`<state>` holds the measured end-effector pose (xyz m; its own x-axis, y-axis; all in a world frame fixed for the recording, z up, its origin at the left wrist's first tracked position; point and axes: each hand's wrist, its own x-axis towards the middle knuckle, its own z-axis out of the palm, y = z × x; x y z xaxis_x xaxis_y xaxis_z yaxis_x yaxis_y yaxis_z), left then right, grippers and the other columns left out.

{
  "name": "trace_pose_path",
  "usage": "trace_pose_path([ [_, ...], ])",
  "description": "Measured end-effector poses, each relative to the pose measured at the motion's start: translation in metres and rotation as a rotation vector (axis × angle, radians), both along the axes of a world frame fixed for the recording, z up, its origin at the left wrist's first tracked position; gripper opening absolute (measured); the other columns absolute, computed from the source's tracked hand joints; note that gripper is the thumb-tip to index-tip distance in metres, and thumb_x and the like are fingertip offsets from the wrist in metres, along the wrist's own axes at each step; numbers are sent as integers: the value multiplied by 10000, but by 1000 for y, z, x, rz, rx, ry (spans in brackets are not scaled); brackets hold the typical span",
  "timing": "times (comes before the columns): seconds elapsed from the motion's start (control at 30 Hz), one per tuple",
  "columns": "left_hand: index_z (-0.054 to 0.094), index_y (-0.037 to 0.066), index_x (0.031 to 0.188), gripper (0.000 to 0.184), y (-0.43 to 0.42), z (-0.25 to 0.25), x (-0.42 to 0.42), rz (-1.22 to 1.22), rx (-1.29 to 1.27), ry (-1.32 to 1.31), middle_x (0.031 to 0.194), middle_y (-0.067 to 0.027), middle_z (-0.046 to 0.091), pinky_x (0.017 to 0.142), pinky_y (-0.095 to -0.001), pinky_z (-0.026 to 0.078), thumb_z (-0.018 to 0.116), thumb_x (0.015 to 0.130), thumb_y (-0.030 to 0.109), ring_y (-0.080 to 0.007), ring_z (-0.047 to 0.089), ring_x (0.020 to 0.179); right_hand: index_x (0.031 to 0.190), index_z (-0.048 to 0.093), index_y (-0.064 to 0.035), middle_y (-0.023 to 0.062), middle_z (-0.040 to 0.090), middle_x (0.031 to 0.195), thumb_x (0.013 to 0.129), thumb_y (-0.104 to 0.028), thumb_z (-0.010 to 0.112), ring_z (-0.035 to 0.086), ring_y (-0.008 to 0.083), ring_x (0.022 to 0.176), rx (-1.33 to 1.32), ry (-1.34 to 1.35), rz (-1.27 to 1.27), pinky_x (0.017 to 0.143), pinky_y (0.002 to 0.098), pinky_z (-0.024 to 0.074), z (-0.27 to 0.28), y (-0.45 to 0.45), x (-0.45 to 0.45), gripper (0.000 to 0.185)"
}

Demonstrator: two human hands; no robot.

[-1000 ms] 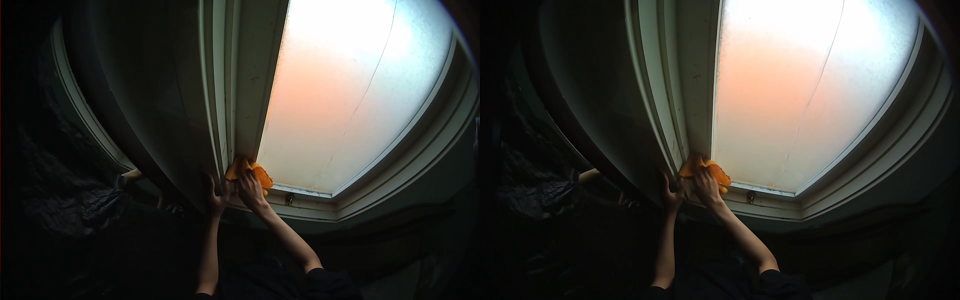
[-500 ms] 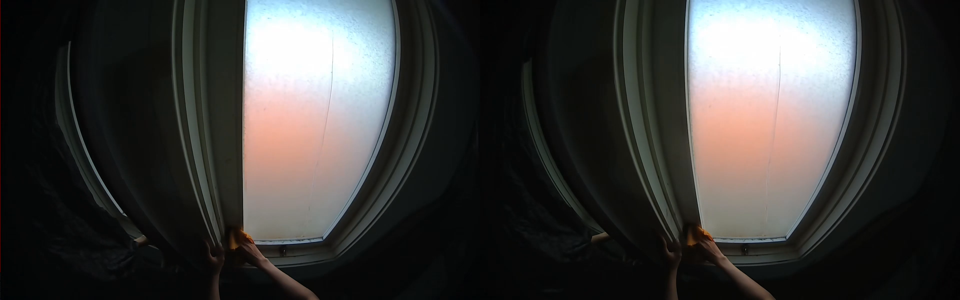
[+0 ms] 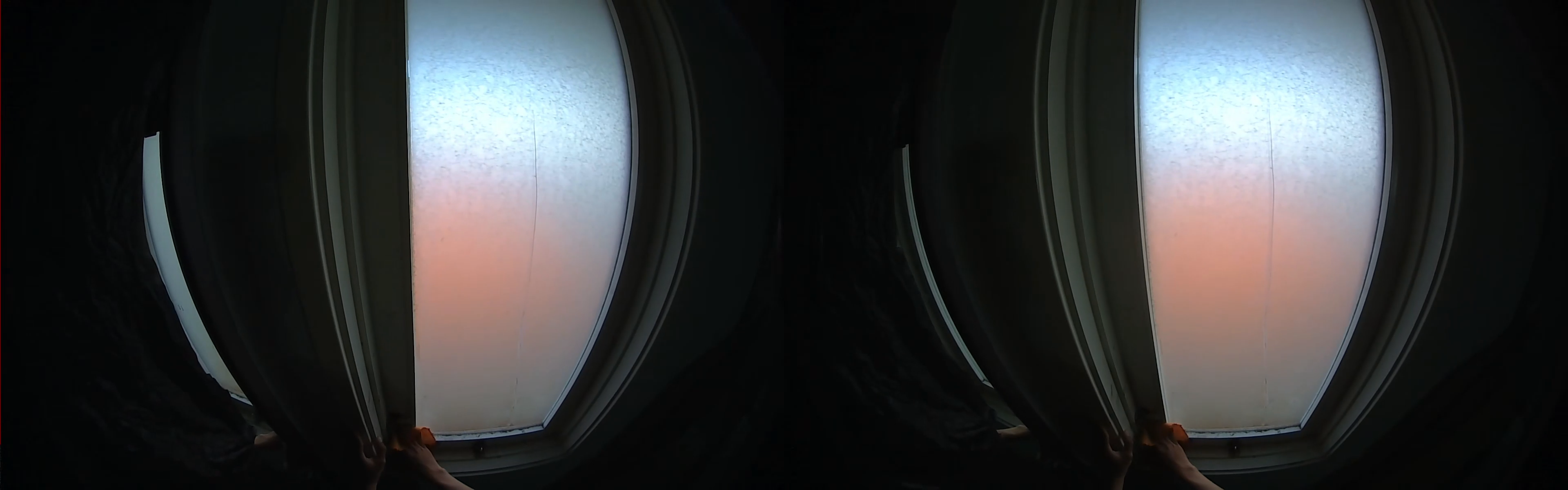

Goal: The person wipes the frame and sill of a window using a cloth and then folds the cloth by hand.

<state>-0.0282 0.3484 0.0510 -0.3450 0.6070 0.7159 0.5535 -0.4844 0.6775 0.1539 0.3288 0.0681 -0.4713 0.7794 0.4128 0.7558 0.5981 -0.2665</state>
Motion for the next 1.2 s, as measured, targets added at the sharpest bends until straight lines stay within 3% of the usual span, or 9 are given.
trace_pose_path([
  [0.17, 452, -83, 1321, 561, -83, 166, 20, 194, 187, 347, 1191, -255, 597, 905, -359, 507, 690, 861, 133, -323, 611, 1079, 1402, 422, -78, 147, 299, 1510, 910, -287, 489, 273, 268, 1409, -76, -107, 0, 1175, 462, 151, -14, 1, 5, 538],
  [0.5, 461, -63, 1314, 562, -32, 71, 9, 100, 196, 261, 1097, -237, 637, 787, -371, 548, 702, 857, 160, -313, 659, 921, 1398, 402, -66, 157, 439, 1409, 936, -248, 464, 448, 302, 1283, -139, 60, -92, 1041, 382, 398, -71, 13, -7, 501],
  [0.53, 464, -52, 1316, 564, -21, 41, 13, -265, 145, -257, 1123, -229, 628, 785, -365, 551, 706, 854, 162, -313, 650, 951, 1389, 417, -72, 150, 459, 1394, 942, -242, 453, 454, 277, 1281, -112, -43, -141, 1004, 379, 433, -95, 24, -7, 480],
  [0.6, 467, -41, 1318, 565, -16, 29, 11, -624, 79, -769, 1149, -222, 620, 783, -359, 554, 710, 851, 165, -313, 641, 981, 1332, 498, -83, 144, 572, 1273, 954, -222, 433, 553, 262, 1170, 51, -666, -79, 902, 361, 491, -34, 5, 2, 408],
  [0.8, 349, 114, 1445, 636, -29, 79, 12, -6, 75, -83, 1288, -174, 523, 863, -316, 537, 658, 889, 132, -266, 521, 1170, 1324, 533, -58, 109, 598, 1272, 970, -285, 507, 552, 191, 1138, -1110, 145, 452, 1037, 343, 381, 144, -17, 75, 422],
  [0.97, 435, -26, 1360, 538, 53, -91, -20, -546, -714, -917, 1359, -224, 478, 1036, -414, 415, 644, 895, 143, -308, 468, 1258, 1427, 339, 39, 220, 451, 1405, 940, -159, 429, 450, 317, 1296, -468, 1053, 521, 1099, 420, 343, 432, -48, 89, 533],
  [1.03, 432, -24, 1362, 540, 33, -77, -18, -504, -641, -795, 1355, -221, 481, 1037, -415, 412, 644, 894, 142, -307, 474, 1250, 1441, 290, 50, 234, 394, 1442, 927, -127, 379, 388, 318, 1348, 85, 1185, 640, 1105, 409, 337, 545, -56, 79, 551],
  [1.1, 428, -22, 1366, 545, 29, -76, -11, -417, -459, -557, 1349, -214, 488, 1039, -417, 406, 644, 892, 141, -306, 487, 1235, 1290, 482, 63, 99, 674, 1041, 974, -233, 411, 633, 154, 959, 735, 1150, 551, 964, 312, 452, 642, -55, 60, 439],
  [1.2, 421, -18, 1372, 553, 11, -27, -3, -258, -169, -198, 1338, -205, 497, 1042, -419, 397, 643, 890, 139, -304, 505, 1212, 983, 616, -2, 22, 615, 747, 902, -167, 584, 567, 117, 626, 1152, 960, 567, 622, 220, 444, 750, 10, 30, 186],
])
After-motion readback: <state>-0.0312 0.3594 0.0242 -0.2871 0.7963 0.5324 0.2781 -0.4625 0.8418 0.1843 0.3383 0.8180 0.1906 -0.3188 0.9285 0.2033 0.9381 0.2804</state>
